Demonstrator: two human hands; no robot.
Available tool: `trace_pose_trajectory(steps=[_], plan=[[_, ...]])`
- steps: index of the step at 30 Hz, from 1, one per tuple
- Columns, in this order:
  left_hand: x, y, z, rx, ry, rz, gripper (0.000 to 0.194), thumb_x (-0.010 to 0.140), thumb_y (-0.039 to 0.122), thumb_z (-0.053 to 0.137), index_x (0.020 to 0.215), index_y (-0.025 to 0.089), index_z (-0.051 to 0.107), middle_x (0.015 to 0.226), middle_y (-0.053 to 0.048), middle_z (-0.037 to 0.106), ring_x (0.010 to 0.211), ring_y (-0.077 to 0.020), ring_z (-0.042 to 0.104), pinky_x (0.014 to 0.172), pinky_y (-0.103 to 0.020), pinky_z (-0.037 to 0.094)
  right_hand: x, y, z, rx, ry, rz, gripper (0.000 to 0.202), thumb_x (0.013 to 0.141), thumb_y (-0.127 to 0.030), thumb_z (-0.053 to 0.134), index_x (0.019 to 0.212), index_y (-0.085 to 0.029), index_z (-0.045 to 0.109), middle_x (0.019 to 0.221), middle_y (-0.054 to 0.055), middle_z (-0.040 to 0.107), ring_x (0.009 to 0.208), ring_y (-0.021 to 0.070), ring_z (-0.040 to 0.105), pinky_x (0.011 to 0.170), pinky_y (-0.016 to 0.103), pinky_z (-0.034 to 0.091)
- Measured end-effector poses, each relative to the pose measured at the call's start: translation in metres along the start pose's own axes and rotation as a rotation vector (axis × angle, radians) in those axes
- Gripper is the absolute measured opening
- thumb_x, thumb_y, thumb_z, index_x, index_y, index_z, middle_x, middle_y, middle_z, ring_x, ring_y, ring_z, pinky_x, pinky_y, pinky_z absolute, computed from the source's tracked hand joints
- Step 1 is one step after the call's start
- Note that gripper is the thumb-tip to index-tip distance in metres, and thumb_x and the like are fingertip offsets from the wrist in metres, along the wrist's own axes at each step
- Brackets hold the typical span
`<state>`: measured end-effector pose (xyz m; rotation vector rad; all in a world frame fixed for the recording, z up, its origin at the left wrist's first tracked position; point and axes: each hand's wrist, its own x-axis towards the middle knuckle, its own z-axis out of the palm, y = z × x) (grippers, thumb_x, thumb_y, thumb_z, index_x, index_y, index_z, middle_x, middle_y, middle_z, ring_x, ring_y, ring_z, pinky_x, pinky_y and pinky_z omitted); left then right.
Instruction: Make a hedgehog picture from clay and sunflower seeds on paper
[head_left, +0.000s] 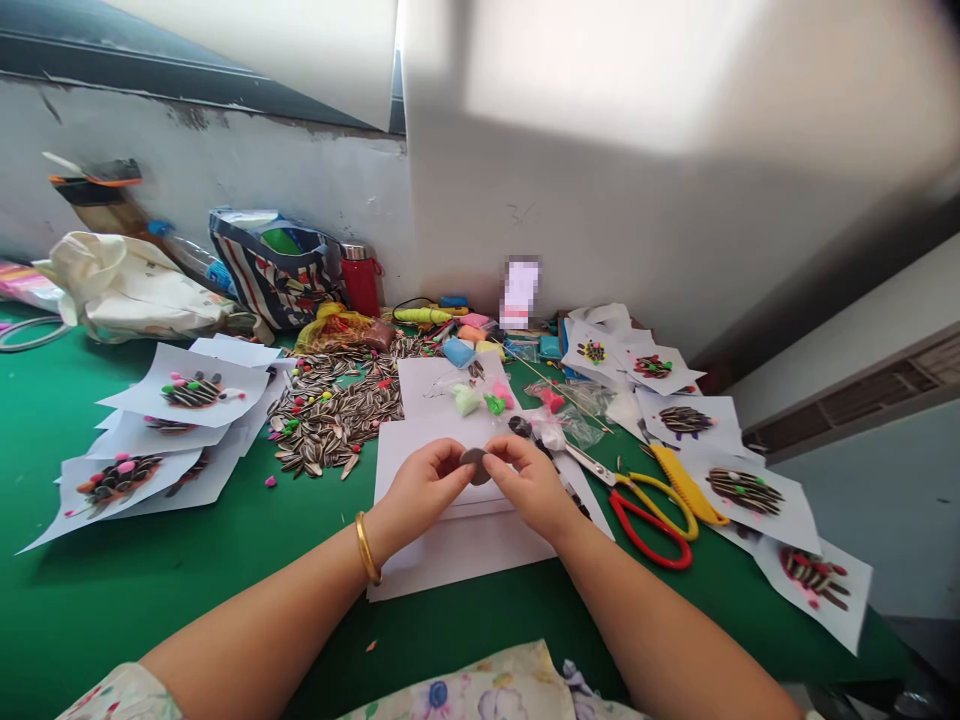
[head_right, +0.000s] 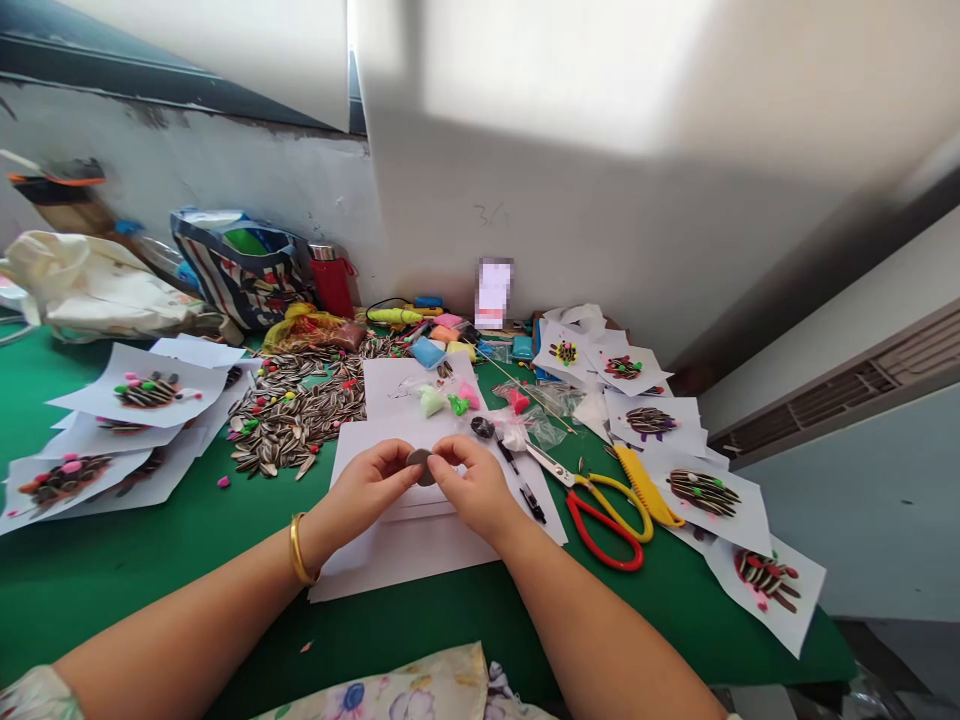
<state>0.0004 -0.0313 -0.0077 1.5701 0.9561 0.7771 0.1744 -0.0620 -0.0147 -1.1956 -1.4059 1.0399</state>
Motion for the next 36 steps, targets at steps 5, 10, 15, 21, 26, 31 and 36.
trace_pose_trajectory(steps=[5,10,15,21,26,31,36], plan=[[0.0004,-0.0007,-0.0001,-0.091,0.018,0.01,0.026,0.082,0.042,0.066,0.088,0.017,0.062,0.084,-0.003,0.064,0.079,-0.017,0.059,0.072,-0.03,0.048,0.0011,0.0061,-0.004,-0.008,0.027,-0.019,0.018,0.09,-0.035,0.055,0.08,-0.02,0.061,0.077,0.001,0.06,0.075,0.0163,0.057,0.072,0.031,0.047],[0.0021,-0.0006,-0.0018,-0.206,0.052,-0.005,0.026,0.084,0.042,0.065,0.088,0.016,0.063,0.082,-0.003,0.065,0.077,-0.0165,0.061,0.073,-0.03,0.049,0.0012,0.0055,-0.0018,0.017,-0.001,0.033,0.016,0.084,-0.035,0.064,0.091,-0.019,0.062,0.086,0.003,0.065,0.082,0.0185,0.061,0.077,0.034,0.049],[0.0018,-0.0006,-0.002,-0.188,0.018,0.022,0.025,0.085,0.041,0.064,0.087,0.016,0.063,0.083,-0.004,0.065,0.079,-0.0171,0.061,0.076,-0.032,0.05,0.0004,0.0029,0.0023,0.051,-0.045,0.076,0.018,0.083,-0.034,0.066,0.091,-0.019,0.061,0.085,0.003,0.065,0.08,0.0183,0.062,0.076,0.033,0.049],[0.0013,-0.0008,0.0001,-0.093,-0.002,-0.004,0.032,0.077,0.044,0.073,0.091,0.017,0.063,0.087,-0.004,0.066,0.08,-0.0179,0.06,0.072,-0.03,0.049,0.001,0.0068,0.0011,0.094,-0.001,0.054,0.017,0.084,-0.036,0.065,0.087,-0.02,0.061,0.084,0.001,0.062,0.082,0.0169,0.058,0.078,0.032,0.047],[0.0009,-0.0015,-0.0009,-0.084,0.061,0.008,0.028,0.081,0.044,0.067,0.085,0.016,0.064,0.083,-0.003,0.065,0.078,-0.0176,0.06,0.072,-0.03,0.048,0.0007,0.0076,0.0015,0.094,-0.026,0.083,0.019,0.084,-0.038,0.065,0.086,-0.02,0.06,0.082,0.0,0.061,0.081,0.0168,0.058,0.078,0.032,0.047],[0.0016,-0.0025,-0.0027,-0.08,0.049,0.001,0.026,0.081,0.042,0.066,0.084,0.016,0.064,0.081,-0.003,0.065,0.076,-0.017,0.059,0.071,-0.029,0.047,0.0011,0.0088,0.0016,0.072,-0.054,0.104,0.019,0.082,-0.037,0.066,0.088,-0.02,0.059,0.083,0.0,0.061,0.082,0.0175,0.058,0.078,0.033,0.048],[0.0019,-0.0031,-0.0028,-0.089,0.061,0.01,0.028,0.081,0.043,0.068,0.09,0.016,0.064,0.087,-0.005,0.067,0.081,-0.0182,0.061,0.074,-0.03,0.049,0.001,0.009,0.0011,0.084,-0.043,0.094,0.018,0.083,-0.037,0.064,0.089,-0.02,0.06,0.084,0.001,0.063,0.082,0.0175,0.06,0.079,0.033,0.048]])
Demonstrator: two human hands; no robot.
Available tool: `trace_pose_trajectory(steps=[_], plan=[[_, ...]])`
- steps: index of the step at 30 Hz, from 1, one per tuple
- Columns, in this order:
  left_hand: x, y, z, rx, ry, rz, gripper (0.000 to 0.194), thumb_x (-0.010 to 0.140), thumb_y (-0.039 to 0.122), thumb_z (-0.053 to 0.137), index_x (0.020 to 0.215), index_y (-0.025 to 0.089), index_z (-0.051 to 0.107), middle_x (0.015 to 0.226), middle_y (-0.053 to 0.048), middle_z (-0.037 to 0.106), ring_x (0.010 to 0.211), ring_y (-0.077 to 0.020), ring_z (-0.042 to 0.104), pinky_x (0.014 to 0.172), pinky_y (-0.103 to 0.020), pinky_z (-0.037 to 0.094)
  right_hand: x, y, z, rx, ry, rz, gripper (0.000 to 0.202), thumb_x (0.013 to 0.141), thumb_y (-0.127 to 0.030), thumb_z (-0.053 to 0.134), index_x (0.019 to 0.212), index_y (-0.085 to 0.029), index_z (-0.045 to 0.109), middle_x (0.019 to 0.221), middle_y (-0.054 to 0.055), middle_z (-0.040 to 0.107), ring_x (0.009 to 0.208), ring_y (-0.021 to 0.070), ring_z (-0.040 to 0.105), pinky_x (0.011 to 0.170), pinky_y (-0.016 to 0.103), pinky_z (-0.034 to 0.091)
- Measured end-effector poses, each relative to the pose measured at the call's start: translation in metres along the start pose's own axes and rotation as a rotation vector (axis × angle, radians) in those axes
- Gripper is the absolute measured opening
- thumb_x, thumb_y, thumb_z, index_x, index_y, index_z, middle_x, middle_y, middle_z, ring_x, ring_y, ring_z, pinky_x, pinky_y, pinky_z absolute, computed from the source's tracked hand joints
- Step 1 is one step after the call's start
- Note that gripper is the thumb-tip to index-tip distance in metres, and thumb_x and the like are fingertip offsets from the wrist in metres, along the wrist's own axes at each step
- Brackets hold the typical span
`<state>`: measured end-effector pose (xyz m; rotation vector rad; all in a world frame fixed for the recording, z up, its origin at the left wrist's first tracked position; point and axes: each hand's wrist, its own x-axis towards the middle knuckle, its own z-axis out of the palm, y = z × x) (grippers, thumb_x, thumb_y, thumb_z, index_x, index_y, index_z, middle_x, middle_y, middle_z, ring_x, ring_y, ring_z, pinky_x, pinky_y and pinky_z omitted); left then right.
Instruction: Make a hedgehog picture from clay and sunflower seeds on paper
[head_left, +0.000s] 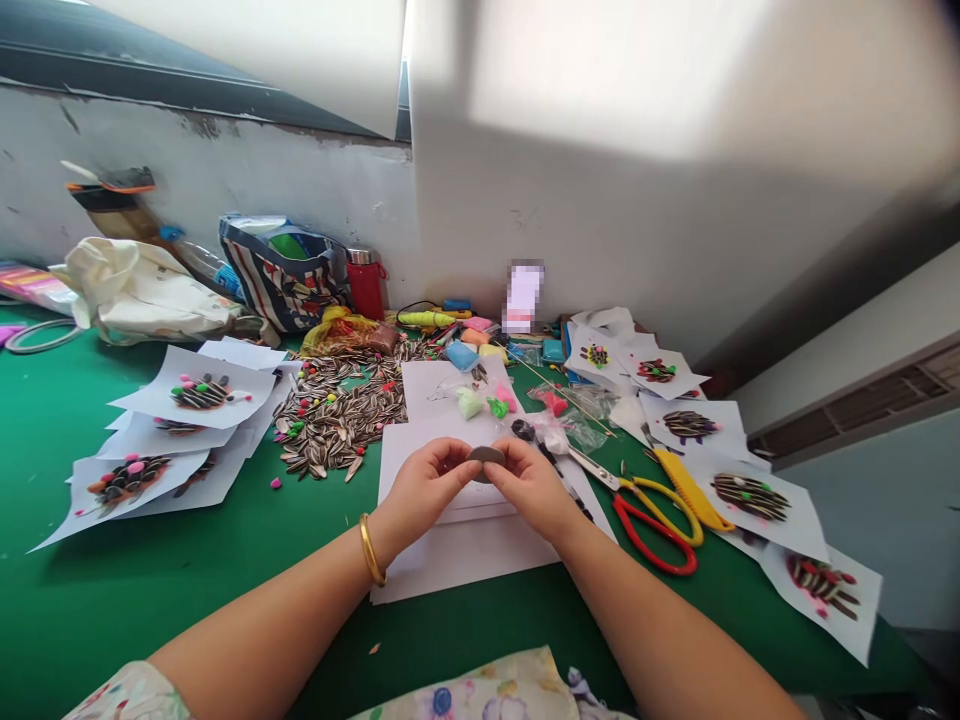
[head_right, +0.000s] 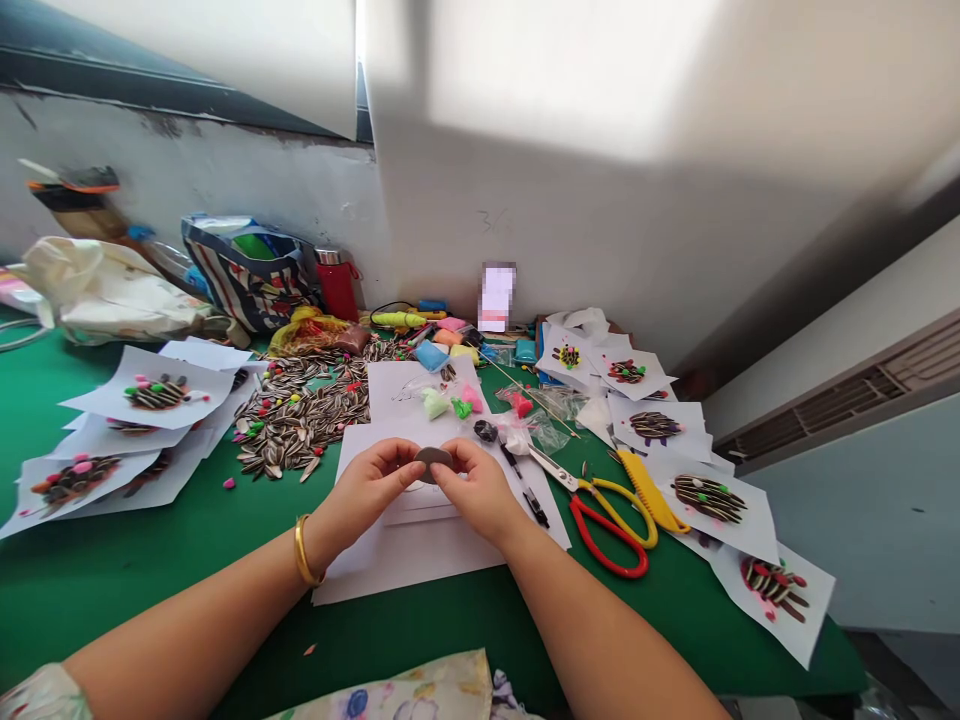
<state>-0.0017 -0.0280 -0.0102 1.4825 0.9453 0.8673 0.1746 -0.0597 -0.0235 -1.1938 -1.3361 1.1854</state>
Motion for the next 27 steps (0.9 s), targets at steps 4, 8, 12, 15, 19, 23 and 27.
trace_pose_trajectory(steps=[4,8,12,15,19,23,27], plan=[[-0.001,0.0,0.001,0.0,0.01,-0.001,0.027,0.081,0.042,0.068,0.087,0.016,0.063,0.083,-0.004,0.065,0.077,-0.0176,0.061,0.071,-0.03,0.049,-0.001,-0.006,0.001,-0.049,-0.033,0.012,0.016,0.082,-0.035,0.064,0.085,-0.019,0.061,0.082,0.001,0.062,0.081,0.0173,0.058,0.075,0.032,0.047],[-0.002,0.001,0.002,0.008,0.016,0.009,0.024,0.082,0.04,0.066,0.086,0.016,0.064,0.082,-0.004,0.065,0.077,-0.0173,0.061,0.07,-0.03,0.05,-0.002,-0.012,0.002,-0.108,-0.039,0.009,0.015,0.082,-0.034,0.063,0.083,-0.019,0.061,0.079,0.0,0.061,0.078,0.0169,0.056,0.073,0.031,0.045],[-0.002,0.001,0.002,0.004,0.029,0.027,0.027,0.08,0.039,0.069,0.094,0.017,0.065,0.089,-0.004,0.066,0.081,-0.0177,0.062,0.073,-0.03,0.051,-0.003,-0.015,0.003,-0.129,-0.055,0.012,0.016,0.082,-0.035,0.063,0.081,-0.019,0.061,0.079,0.0,0.062,0.078,0.017,0.057,0.072,0.03,0.044],[-0.001,0.0,0.003,-0.016,0.011,-0.002,0.024,0.079,0.039,0.069,0.085,0.016,0.064,0.08,-0.002,0.064,0.074,-0.0162,0.061,0.068,-0.028,0.051,-0.004,-0.014,0.003,-0.158,-0.046,0.005,0.012,0.083,-0.032,0.062,0.085,-0.02,0.062,0.082,0.001,0.063,0.081,0.0175,0.058,0.073,0.03,0.045],[-0.002,0.003,0.003,-0.006,-0.008,-0.02,0.026,0.079,0.04,0.069,0.081,0.016,0.062,0.078,-0.002,0.064,0.072,-0.016,0.061,0.067,-0.028,0.051,-0.003,-0.011,0.001,-0.178,0.028,-0.081,0.009,0.084,-0.029,0.058,0.084,-0.021,0.061,0.081,0.001,0.061,0.08,0.0169,0.056,0.076,0.031,0.045],[-0.004,0.007,0.003,0.032,-0.03,-0.011,0.025,0.08,0.041,0.068,0.082,0.016,0.062,0.079,-0.003,0.064,0.074,-0.0167,0.061,0.068,-0.029,0.051,-0.002,-0.008,-0.001,-0.196,0.03,-0.091,0.012,0.085,-0.03,0.056,0.078,-0.021,0.059,0.077,0.0,0.059,0.076,0.0165,0.055,0.072,0.03,0.045],[-0.003,0.005,0.002,0.035,-0.032,0.014,0.027,0.084,0.044,0.063,0.082,0.017,0.062,0.079,-0.002,0.063,0.075,-0.0163,0.06,0.07,-0.029,0.051,-0.003,-0.009,0.0,-0.172,0.023,-0.092,0.012,0.085,-0.032,0.059,0.09,-0.021,0.06,0.084,0.001,0.061,0.081,0.0175,0.056,0.075,0.031,0.046]])
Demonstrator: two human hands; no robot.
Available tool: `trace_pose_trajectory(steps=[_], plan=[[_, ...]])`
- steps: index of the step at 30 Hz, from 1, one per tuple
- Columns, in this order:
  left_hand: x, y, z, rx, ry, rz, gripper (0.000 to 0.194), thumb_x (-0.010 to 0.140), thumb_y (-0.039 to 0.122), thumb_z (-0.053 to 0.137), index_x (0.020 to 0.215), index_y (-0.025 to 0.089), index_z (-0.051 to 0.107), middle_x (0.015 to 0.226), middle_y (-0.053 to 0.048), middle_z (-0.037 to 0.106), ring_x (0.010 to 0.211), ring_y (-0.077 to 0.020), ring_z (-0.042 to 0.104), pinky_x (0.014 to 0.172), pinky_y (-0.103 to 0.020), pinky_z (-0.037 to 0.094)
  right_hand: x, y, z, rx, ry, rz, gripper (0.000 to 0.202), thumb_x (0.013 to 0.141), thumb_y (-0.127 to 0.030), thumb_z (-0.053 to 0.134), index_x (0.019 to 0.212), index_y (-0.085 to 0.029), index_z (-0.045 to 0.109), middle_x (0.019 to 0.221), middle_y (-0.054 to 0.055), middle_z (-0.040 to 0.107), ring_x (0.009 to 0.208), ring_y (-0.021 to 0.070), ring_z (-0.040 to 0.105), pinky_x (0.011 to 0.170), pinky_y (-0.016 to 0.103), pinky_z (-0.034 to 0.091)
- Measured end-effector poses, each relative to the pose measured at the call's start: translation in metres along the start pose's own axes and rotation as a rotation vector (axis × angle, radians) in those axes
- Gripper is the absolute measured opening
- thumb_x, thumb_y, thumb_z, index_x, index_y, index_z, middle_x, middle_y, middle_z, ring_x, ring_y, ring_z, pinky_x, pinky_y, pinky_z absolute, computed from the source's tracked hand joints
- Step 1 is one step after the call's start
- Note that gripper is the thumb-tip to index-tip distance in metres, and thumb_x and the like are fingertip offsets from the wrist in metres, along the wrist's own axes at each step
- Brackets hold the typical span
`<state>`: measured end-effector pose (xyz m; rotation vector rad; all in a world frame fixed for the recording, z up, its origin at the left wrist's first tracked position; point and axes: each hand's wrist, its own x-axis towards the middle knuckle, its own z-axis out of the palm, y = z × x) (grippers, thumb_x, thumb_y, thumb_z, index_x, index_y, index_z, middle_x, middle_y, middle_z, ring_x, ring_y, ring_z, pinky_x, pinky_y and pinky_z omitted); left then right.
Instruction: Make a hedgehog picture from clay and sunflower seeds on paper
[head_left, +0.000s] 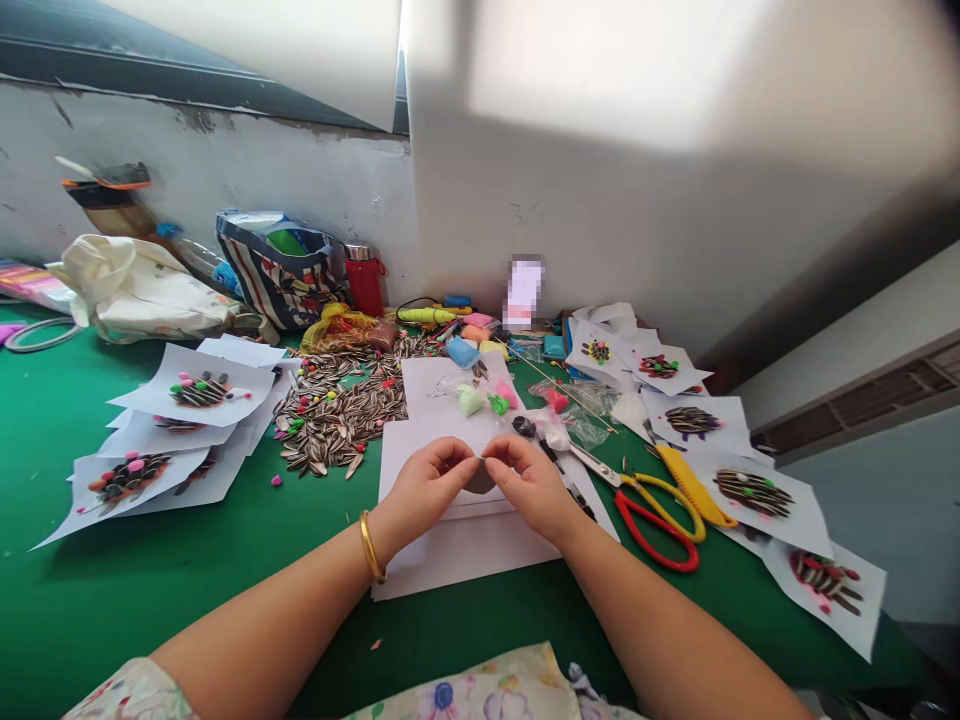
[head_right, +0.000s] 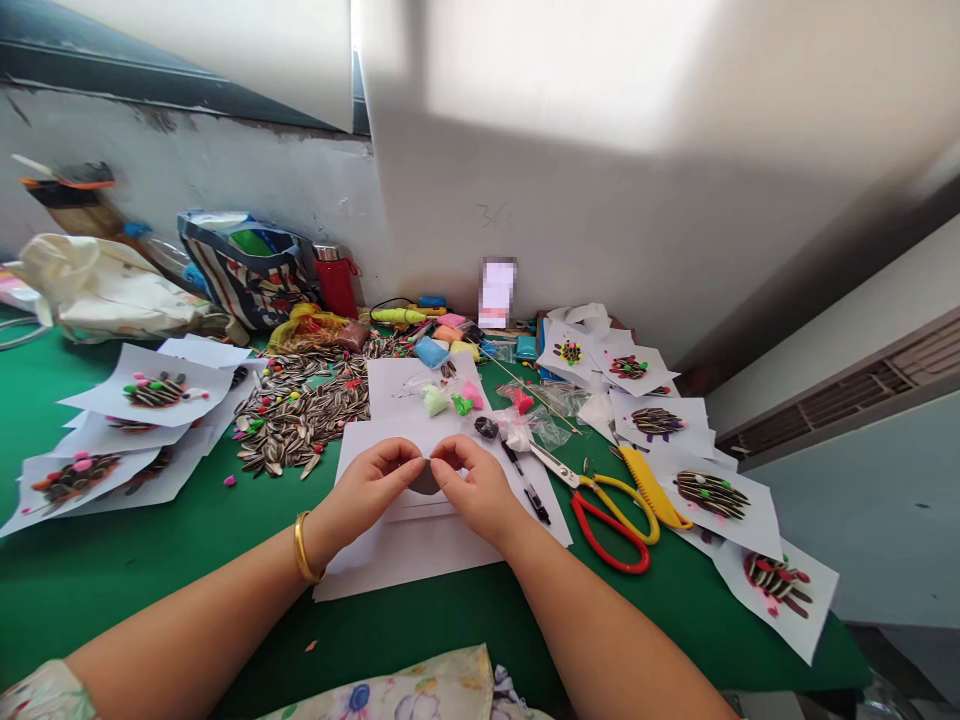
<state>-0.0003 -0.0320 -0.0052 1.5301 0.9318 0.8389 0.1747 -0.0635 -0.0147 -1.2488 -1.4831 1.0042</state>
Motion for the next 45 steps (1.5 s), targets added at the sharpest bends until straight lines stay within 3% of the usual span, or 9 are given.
trace_pose_trajectory(steps=[8,11,15,20,25,31,36,41,45], plan=[[0.0016,-0.005,-0.001,-0.048,0.033,-0.009,0.03,0.079,0.041,0.071,0.096,0.018,0.061,0.087,-0.003,0.064,0.082,-0.017,0.061,0.073,-0.029,0.05,0.0008,0.0004,0.0018,0.095,-0.008,0.058,0.019,0.085,-0.039,0.062,0.084,-0.02,0.06,0.08,0.001,0.061,0.077,0.017,0.057,0.072,0.031,0.047],[0.0018,-0.0045,-0.0015,0.013,-0.026,-0.041,0.029,0.08,0.043,0.07,0.088,0.016,0.063,0.084,-0.003,0.065,0.078,-0.0172,0.061,0.071,-0.029,0.048,0.0019,0.0042,0.0002,0.137,-0.01,0.064,0.019,0.085,-0.038,0.062,0.086,-0.02,0.06,0.082,0.002,0.062,0.079,0.0174,0.059,0.074,0.032,0.048],[0.0026,-0.0033,-0.0022,-0.02,0.012,-0.053,0.029,0.077,0.044,0.072,0.082,0.016,0.064,0.079,-0.003,0.066,0.074,-0.0174,0.06,0.068,-0.029,0.047,0.0027,0.0052,-0.0013,0.116,-0.035,0.078,0.017,0.084,-0.036,0.064,0.087,-0.02,0.06,0.085,0.002,0.063,0.083,0.0183,0.06,0.078,0.033,0.048],[0.0044,-0.0027,-0.0024,-0.151,0.015,-0.083,0.032,0.075,0.041,0.074,0.093,0.016,0.065,0.088,-0.005,0.068,0.08,-0.0178,0.062,0.073,-0.03,0.049,0.0039,0.0036,-0.002,0.218,0.029,0.109,0.02,0.082,-0.038,0.066,0.087,-0.02,0.06,0.084,0.001,0.062,0.081,0.0171,0.058,0.076,0.032,0.046],[0.0043,-0.0031,-0.0032,-0.162,0.022,-0.125,0.03,0.077,0.043,0.071,0.083,0.015,0.064,0.077,-0.002,0.063,0.072,-0.015,0.058,0.069,-0.029,0.047,0.0041,0.005,-0.0012,0.265,-0.025,0.122,0.023,0.08,-0.037,0.069,0.092,-0.02,0.059,0.087,0.001,0.063,0.083,0.0173,0.058,0.078,0.032,0.046],[0.0028,-0.0003,-0.003,-0.077,0.041,-0.054,0.031,0.078,0.043,0.07,0.091,0.016,0.064,0.087,-0.005,0.065,0.08,-0.0173,0.059,0.071,-0.029,0.047,0.003,0.007,0.0023,0.214,-0.038,0.132,0.02,0.081,-0.036,0.068,0.089,-0.02,0.058,0.086,0.001,0.062,0.084,0.0178,0.058,0.078,0.032,0.046],[0.003,-0.0008,-0.003,-0.072,0.07,-0.051,0.028,0.079,0.043,0.068,0.078,0.016,0.064,0.074,-0.002,0.062,0.07,-0.0154,0.056,0.065,-0.027,0.045,0.0021,0.0045,0.0033,0.173,-0.08,0.146,0.019,0.079,-0.034,0.067,0.087,-0.02,0.057,0.081,-0.001,0.059,0.077,0.0161,0.054,0.071,0.03,0.043],[0.0033,-0.0011,-0.0027,-0.091,0.1,-0.025,0.029,0.084,0.043,0.063,0.094,0.016,0.067,0.085,-0.004,0.067,0.075,-0.0161,0.06,0.069,-0.028,0.048,0.0011,0.0027,0.0026,0.142,-0.102,0.139,0.015,0.079,-0.03,0.065,0.087,-0.02,0.057,0.081,-0.001,0.058,0.076,0.0154,0.053,0.07,0.029,0.041],[0.0036,-0.0024,-0.0015,-0.082,0.077,-0.045,0.022,0.079,0.037,0.068,0.082,0.016,0.064,0.077,-0.003,0.065,0.073,-0.0166,0.061,0.067,-0.028,0.049,0.0003,0.0009,0.0033,0.113,-0.127,0.142,0.012,0.079,-0.029,0.063,0.084,-0.02,0.057,0.079,-0.002,0.057,0.075,0.0149,0.051,0.068,0.028,0.04]])
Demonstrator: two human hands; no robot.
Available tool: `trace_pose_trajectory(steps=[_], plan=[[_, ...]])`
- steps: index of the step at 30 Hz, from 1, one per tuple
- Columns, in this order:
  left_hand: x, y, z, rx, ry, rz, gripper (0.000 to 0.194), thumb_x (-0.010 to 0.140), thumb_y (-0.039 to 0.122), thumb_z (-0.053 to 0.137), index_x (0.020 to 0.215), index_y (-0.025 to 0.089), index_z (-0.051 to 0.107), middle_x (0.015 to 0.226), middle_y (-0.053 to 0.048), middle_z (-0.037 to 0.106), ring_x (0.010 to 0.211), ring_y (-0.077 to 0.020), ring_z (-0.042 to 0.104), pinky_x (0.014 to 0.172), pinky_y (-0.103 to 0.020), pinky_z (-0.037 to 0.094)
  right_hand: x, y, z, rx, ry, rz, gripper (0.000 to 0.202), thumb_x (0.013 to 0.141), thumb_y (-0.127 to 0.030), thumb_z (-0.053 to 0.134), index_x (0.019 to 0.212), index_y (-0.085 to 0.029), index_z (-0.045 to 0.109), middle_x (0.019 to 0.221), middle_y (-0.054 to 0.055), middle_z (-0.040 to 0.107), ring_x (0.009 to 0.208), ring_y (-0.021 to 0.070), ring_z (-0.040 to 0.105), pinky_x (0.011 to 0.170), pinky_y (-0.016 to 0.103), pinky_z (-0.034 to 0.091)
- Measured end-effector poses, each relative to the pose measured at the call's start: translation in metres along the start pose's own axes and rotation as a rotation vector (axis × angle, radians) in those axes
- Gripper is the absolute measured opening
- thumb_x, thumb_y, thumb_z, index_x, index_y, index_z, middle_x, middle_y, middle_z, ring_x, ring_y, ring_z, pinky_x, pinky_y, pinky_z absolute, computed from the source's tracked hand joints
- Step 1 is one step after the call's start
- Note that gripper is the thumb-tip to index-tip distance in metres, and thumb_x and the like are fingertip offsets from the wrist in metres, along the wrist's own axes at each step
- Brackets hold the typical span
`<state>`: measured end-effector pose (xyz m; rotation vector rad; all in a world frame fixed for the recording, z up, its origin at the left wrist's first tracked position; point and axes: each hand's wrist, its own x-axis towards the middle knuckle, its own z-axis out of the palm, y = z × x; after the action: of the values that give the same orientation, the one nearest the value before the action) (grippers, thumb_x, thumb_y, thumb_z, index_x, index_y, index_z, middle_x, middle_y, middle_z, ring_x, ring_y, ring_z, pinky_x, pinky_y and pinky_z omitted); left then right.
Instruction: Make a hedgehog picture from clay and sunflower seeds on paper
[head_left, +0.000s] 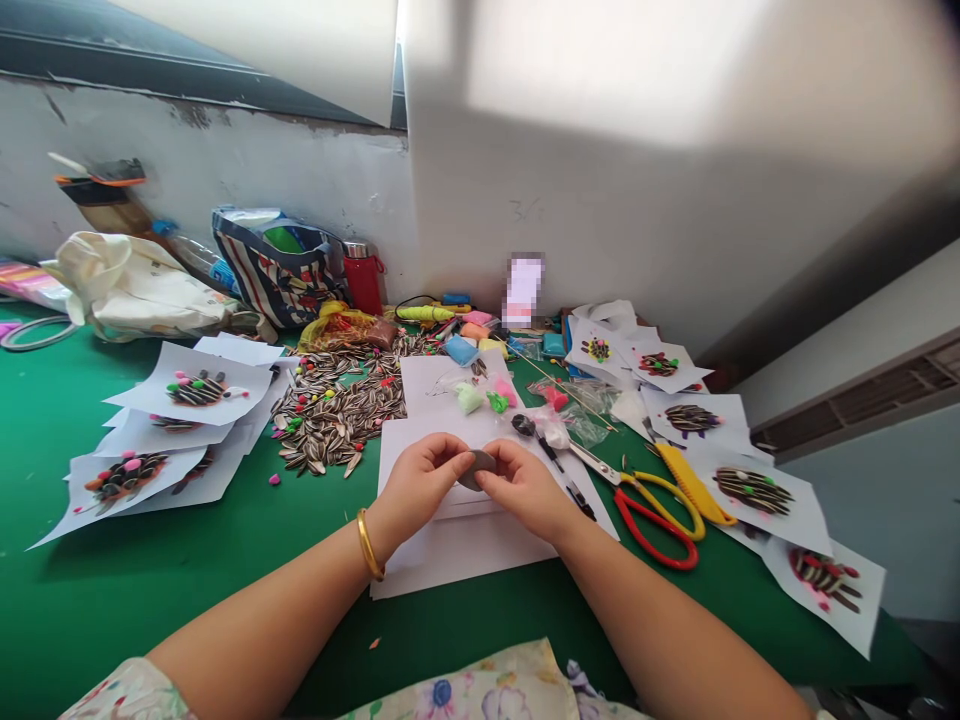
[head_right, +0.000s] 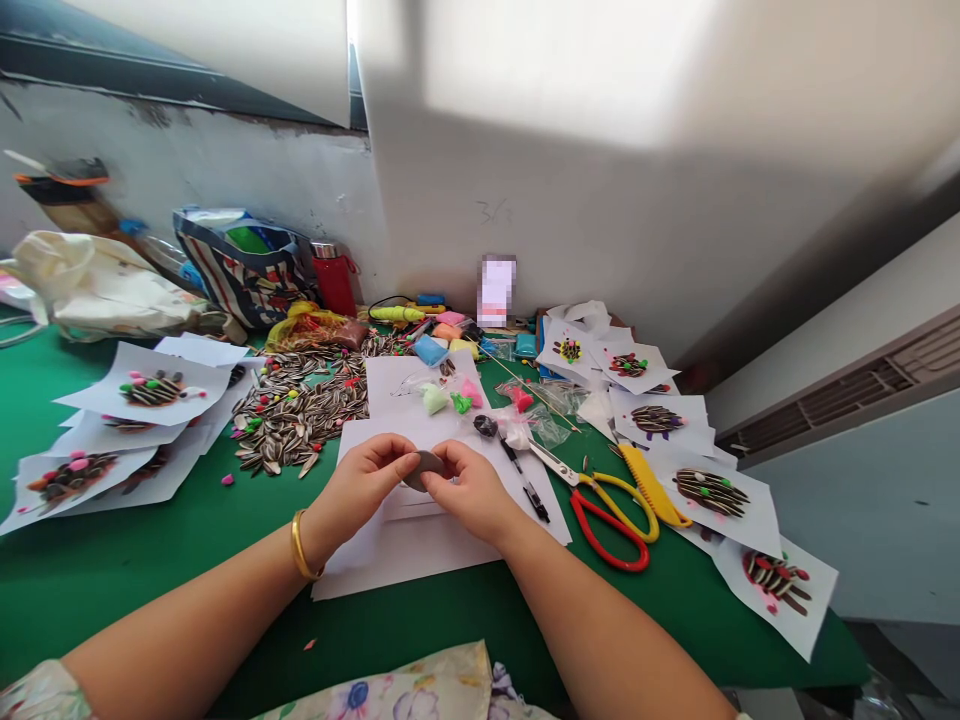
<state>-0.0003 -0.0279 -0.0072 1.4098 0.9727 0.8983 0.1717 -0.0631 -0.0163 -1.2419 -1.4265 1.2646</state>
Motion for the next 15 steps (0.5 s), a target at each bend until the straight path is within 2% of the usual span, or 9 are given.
trace_pose_trajectory(steps=[5,9,13,15], plan=[[-0.0007,-0.0029,-0.0001,0.021,0.013,0.045,0.025,0.083,0.038,0.065,0.097,0.018,0.065,0.093,-0.005,0.067,0.085,-0.0182,0.062,0.075,-0.03,0.051,-0.0003,-0.004,-0.0001,-0.029,0.02,-0.002,0.012,0.078,-0.03,0.061,0.084,-0.02,0.058,0.079,-0.001,0.058,0.076,0.0156,0.052,0.07,0.029,0.041],[-0.0018,-0.0022,-0.0004,0.055,-0.016,0.036,0.023,0.082,0.039,0.066,0.085,0.016,0.064,0.082,-0.004,0.065,0.078,-0.017,0.061,0.072,-0.03,0.051,0.0,-0.0072,-0.0005,-0.07,0.041,-0.011,0.011,0.078,-0.029,0.061,0.081,-0.019,0.059,0.079,0.0,0.059,0.076,0.0159,0.052,0.072,0.03,0.041],[-0.0027,0.0015,0.0002,0.087,0.002,0.048,0.027,0.08,0.037,0.069,0.098,0.017,0.065,0.09,-0.004,0.065,0.082,-0.0174,0.061,0.073,-0.03,0.051,-0.0003,-0.0083,-0.0002,-0.077,0.063,-0.031,0.011,0.08,-0.029,0.06,0.082,-0.019,0.061,0.079,0.0,0.061,0.075,0.0155,0.053,0.07,0.029,0.041],[-0.0028,0.0023,0.0003,0.11,-0.013,0.065,0.024,0.079,0.036,0.069,0.093,0.017,0.065,0.088,-0.004,0.065,0.08,-0.0173,0.061,0.072,-0.03,0.051,-0.0011,-0.0087,0.0004,-0.123,0.057,-0.038,0.009,0.08,-0.028,0.059,0.081,-0.019,0.062,0.078,0.0,0.062,0.074,0.0152,0.054,0.069,0.028,0.041]])
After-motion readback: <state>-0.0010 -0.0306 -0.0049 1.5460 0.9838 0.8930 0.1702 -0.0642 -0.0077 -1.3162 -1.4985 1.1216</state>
